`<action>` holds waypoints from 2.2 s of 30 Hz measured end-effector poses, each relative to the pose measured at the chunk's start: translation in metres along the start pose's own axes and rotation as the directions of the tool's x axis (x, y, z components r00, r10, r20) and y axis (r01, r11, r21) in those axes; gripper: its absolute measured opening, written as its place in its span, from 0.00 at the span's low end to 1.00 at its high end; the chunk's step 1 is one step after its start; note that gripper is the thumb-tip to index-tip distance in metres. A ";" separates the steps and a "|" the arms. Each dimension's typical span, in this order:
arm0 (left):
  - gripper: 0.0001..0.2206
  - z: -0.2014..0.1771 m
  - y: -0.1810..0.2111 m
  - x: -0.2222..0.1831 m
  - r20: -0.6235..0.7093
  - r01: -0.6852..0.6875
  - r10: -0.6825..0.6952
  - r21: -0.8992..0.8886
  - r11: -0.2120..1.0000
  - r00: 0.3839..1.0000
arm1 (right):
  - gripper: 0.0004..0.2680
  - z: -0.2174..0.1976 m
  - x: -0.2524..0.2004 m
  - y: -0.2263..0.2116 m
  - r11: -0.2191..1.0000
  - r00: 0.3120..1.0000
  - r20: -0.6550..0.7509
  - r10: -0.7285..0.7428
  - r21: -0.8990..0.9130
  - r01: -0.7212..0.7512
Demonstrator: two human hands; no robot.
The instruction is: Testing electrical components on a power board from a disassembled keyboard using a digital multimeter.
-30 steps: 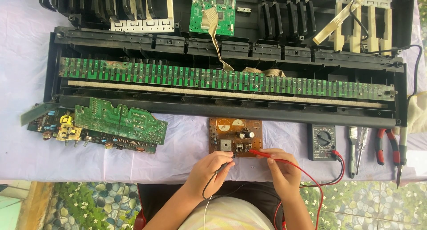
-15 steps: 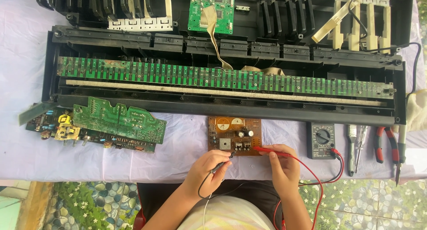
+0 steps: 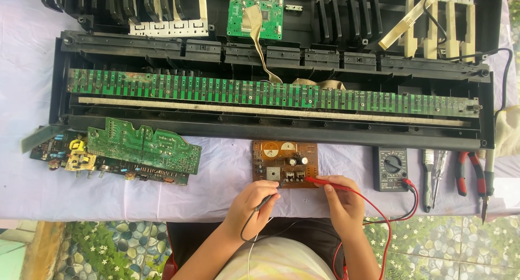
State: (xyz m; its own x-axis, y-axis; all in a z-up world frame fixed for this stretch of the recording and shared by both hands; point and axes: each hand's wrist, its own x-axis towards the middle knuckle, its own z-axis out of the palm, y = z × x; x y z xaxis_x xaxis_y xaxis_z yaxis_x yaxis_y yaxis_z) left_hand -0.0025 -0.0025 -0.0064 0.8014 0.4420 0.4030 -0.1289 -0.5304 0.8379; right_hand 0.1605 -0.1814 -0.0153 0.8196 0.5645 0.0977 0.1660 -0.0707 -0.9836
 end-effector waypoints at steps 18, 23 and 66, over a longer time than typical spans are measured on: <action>0.04 0.000 0.005 0.012 -0.063 -0.085 0.094 0.137 0.987 0.994 | 0.04 -0.001 0.001 0.000 0.998 0.998 0.017 -0.058 0.007 0.058; 0.02 0.001 0.004 0.015 -0.096 -0.020 0.034 0.148 0.989 0.995 | 0.05 -0.002 -0.001 0.005 0.996 0.994 0.068 -0.082 0.023 0.081; 0.05 0.004 -0.016 0.036 -0.223 0.074 -0.069 0.016 0.997 0.972 | 0.08 0.011 0.048 0.016 0.988 0.989 0.042 -0.145 -0.046 0.147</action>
State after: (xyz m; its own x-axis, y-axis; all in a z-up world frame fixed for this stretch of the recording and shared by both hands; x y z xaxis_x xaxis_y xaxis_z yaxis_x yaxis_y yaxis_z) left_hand 0.0305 0.0184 -0.0067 0.6582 0.6274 0.4160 -0.0594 -0.5076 0.8595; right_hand 0.1970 -0.1465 -0.0283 0.7630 0.6031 0.2328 0.3095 -0.0246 -0.9506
